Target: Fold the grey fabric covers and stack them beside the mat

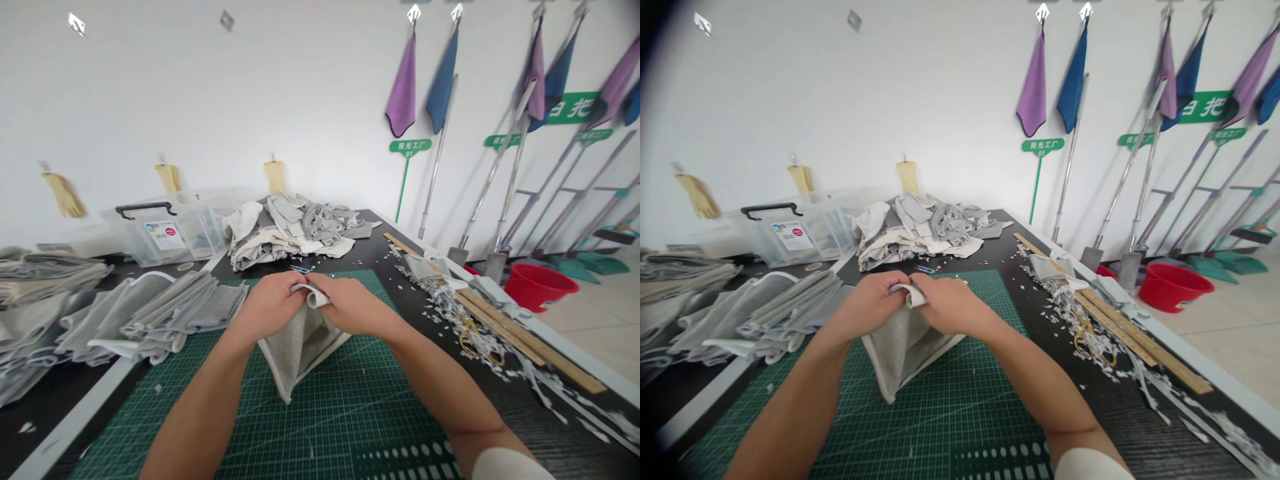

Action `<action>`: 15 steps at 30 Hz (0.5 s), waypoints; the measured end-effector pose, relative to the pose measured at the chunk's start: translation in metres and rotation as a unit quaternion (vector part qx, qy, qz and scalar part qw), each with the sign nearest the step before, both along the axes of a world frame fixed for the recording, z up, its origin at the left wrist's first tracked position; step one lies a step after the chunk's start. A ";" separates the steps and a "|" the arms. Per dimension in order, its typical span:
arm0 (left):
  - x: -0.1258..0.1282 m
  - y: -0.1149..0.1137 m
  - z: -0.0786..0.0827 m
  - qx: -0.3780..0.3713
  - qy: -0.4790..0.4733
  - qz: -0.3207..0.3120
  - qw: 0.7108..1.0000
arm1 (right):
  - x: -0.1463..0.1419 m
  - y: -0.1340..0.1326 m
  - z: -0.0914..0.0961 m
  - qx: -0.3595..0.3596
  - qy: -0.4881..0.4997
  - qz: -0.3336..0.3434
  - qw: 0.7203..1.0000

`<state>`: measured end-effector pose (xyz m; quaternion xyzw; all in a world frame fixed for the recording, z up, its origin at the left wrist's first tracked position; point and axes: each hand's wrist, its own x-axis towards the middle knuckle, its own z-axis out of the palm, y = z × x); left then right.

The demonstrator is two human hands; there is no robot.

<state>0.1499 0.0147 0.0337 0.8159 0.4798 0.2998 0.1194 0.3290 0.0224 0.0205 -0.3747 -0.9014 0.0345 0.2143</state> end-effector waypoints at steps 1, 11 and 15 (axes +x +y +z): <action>-0.001 -0.001 0.001 -0.003 -0.005 0.000 1.000 | 0.002 0.002 0.001 0.006 0.005 -0.001 1.000; -0.007 -0.004 0.004 -0.016 0.003 0.028 0.999 | 0.017 0.011 0.011 0.023 0.179 -0.034 0.983; -0.013 -0.003 0.003 -0.027 0.019 0.039 0.999 | 0.018 0.013 0.010 0.041 0.227 -0.051 0.972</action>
